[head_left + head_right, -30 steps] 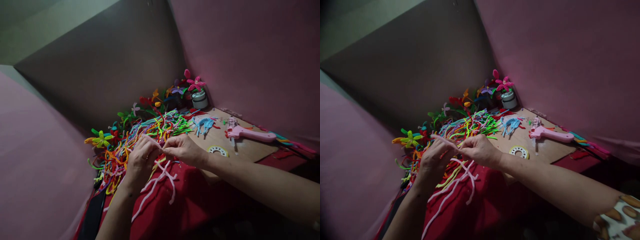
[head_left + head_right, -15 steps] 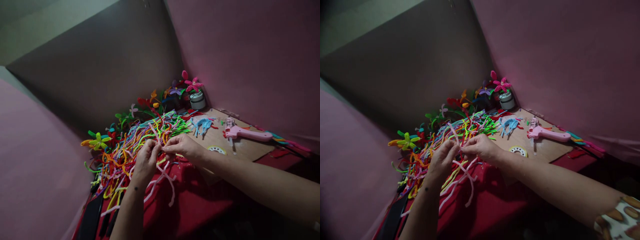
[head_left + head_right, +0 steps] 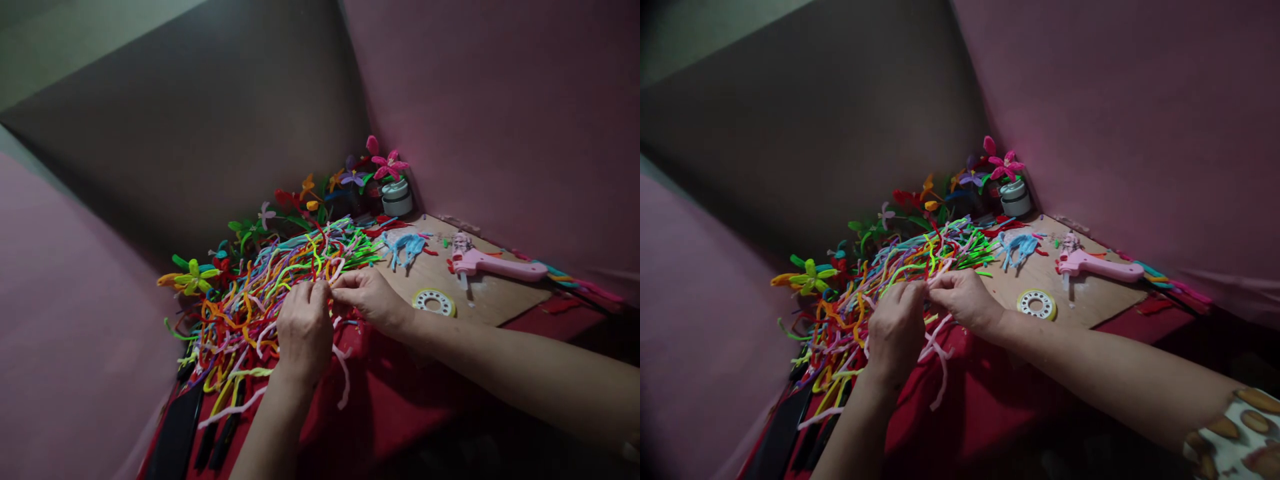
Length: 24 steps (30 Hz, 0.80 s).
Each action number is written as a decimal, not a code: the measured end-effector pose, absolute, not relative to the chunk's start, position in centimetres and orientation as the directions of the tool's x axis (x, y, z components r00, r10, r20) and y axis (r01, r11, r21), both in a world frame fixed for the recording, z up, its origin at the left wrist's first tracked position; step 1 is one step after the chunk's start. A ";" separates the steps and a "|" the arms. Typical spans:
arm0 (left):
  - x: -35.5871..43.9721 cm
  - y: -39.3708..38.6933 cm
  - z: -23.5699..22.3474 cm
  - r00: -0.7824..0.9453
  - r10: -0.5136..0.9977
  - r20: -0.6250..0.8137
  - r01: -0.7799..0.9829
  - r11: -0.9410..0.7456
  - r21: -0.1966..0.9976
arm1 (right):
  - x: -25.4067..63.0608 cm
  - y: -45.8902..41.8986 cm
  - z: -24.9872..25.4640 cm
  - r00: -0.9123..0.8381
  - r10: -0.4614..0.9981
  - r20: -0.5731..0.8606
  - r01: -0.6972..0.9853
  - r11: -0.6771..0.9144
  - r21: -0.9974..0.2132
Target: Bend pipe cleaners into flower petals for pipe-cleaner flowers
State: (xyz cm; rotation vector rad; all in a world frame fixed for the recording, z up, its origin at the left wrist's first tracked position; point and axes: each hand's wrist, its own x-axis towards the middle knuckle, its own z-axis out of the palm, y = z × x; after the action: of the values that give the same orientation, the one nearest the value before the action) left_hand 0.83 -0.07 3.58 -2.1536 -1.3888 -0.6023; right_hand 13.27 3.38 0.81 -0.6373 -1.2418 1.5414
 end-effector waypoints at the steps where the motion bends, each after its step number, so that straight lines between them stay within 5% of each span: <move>1: 0.8 -0.1 3.6 0.386 0.705 0.595 0.915 -0.374 -0.151 | 13.2 3.4 0.6 -0.334 0.919 0.208 -0.348 0.085 -0.934; 9: -0.4 0.4 3.7 0.304 0.717 0.627 0.887 -0.454 0.089 | 13.7 3.0 0.6 -0.241 0.873 0.424 -0.016 0.434 -0.901; 13: -1.1 0.3 4.4 0.250 0.775 0.580 0.899 -0.408 0.157 | 14.9 3.3 1.6 -0.019 0.722 0.692 0.269 0.670 -0.692; 15: -1.2 0.2 4.6 0.270 0.780 0.564 0.897 -0.417 0.148 | 15.2 3.6 2.0 -0.126 0.611 0.782 0.341 0.767 -0.544; 18: -1.1 0.2 4.4 0.304 0.757 0.579 0.890 -0.442 0.112 | 15.0 4.0 2.1 -0.392 0.588 0.708 0.292 0.809 -0.511; 24: -1.0 0.4 4.1 0.260 0.753 0.604 0.822 -0.501 0.271 | 14.7 4.4 2.6 -0.596 0.756 0.269 0.101 0.403 -0.910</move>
State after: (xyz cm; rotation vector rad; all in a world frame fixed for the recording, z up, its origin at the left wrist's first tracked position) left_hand -1.01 0.37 4.11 -2.4145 -1.5141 -1.0683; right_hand 14.74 4.44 2.65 -0.7296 -1.9707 1.2124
